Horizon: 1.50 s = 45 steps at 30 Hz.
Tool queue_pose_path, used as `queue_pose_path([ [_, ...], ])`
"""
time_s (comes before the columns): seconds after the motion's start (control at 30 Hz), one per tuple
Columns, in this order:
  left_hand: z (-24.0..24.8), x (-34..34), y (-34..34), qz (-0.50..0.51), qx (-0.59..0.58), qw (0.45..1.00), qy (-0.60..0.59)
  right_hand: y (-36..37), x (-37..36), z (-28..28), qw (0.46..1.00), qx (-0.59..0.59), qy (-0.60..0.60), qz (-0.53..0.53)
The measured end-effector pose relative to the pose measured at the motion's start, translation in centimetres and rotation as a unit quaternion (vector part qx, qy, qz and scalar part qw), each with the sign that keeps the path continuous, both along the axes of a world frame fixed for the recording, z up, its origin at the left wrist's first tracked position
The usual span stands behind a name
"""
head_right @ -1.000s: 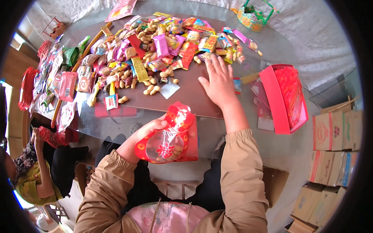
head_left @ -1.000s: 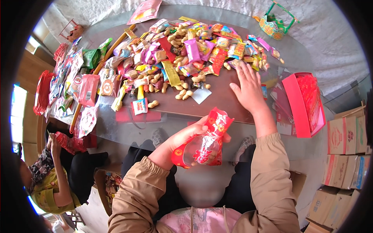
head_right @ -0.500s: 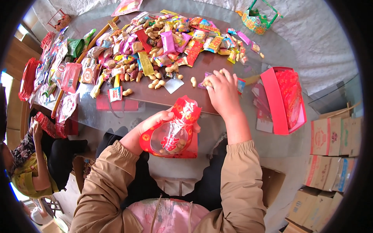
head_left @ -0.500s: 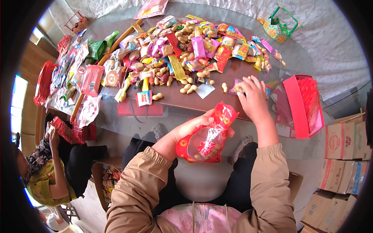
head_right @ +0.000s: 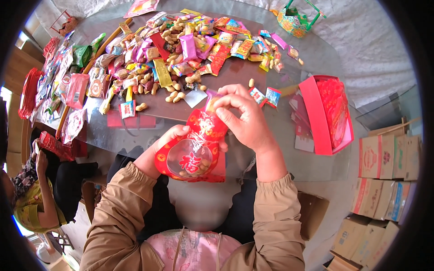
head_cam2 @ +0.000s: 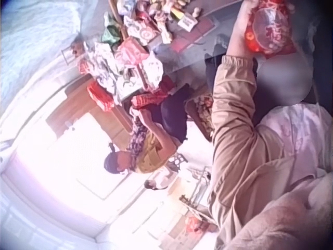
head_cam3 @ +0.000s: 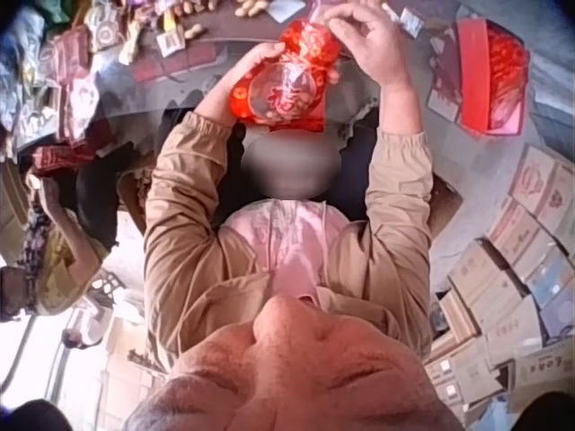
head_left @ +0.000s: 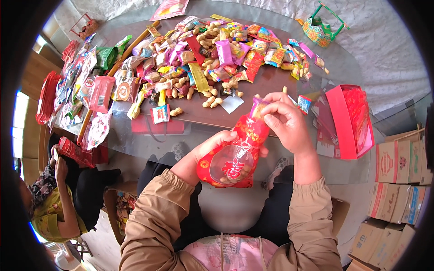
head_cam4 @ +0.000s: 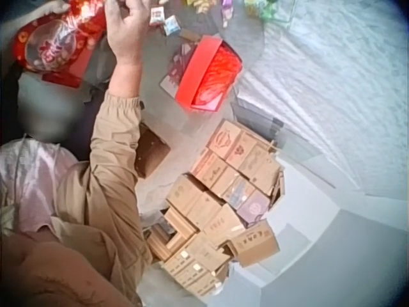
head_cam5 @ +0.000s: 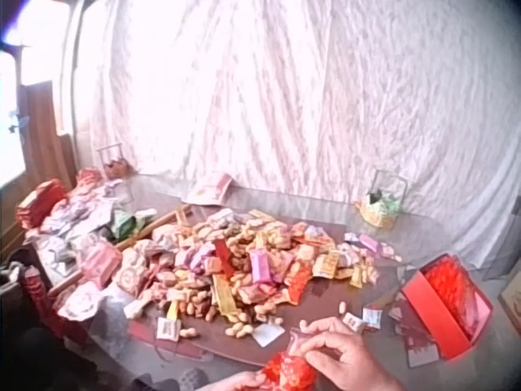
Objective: Picking up various wrapped snacks and peanuts from a table and placing them into a small red decorative bag, then putting the bag into a cardboard box.
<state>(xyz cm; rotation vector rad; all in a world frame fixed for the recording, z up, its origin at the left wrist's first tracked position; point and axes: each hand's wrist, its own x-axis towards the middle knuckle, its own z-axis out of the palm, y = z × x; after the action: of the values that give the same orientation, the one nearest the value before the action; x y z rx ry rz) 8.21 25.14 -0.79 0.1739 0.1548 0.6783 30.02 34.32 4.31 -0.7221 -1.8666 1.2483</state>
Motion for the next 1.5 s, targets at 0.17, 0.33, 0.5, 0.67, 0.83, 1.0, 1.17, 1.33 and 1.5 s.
queue_pose_path([
  [0.17, 0.2, 0.1, 0.4, 0.035, 0.035, 0.999, 0.008, 0.0, 0.5, -0.1, 0.995, 0.034, -0.037, 0.083],
  [0.33, -0.8, 0.2, 0.6, 0.038, 0.036, 0.999, 0.005, -0.4, 0.5, -0.3, 0.986, -0.091, -0.016, 0.14],
  [0.5, 0.0, 0.3, -0.1, 0.055, 0.018, 0.997, 0.046, 0.1, 0.6, -0.5, 0.979, -0.037, -0.07, 0.189],
  [0.67, -0.5, -0.6, -0.2, 0.017, -0.034, 0.998, 0.043, 0.2, 0.4, 1.0, 0.941, -0.07, -0.168, 0.287],
  [0.83, -1.1, -0.9, 0.0, -0.115, -0.097, 0.985, -0.078, -1.0, -0.1, 0.2, 0.966, -0.007, -0.117, 0.231],
  [1.0, 0.7, 0.3, 0.5, 0.097, -0.026, 0.988, 0.114, -0.5, 0.3, 0.2, 0.961, 0.063, -0.144, 0.227],
  [1.17, -0.5, -0.7, 1.6, 0.211, -0.026, 0.976, 0.038, 0.5, 2.8, -0.6, 0.986, -0.152, -0.052, 0.039],
  [1.33, -1.6, -0.2, 1.8, 0.286, 0.033, 0.951, 0.114, 1.3, 3.4, -2.2, 0.984, -0.139, 0.002, -0.11],
  [1.5, -2.1, 0.2, 2.1, 0.32, 0.055, 0.925, 0.198, 1.5, 4.4, -1.9, 0.991, -0.104, -0.061, -0.054],
])
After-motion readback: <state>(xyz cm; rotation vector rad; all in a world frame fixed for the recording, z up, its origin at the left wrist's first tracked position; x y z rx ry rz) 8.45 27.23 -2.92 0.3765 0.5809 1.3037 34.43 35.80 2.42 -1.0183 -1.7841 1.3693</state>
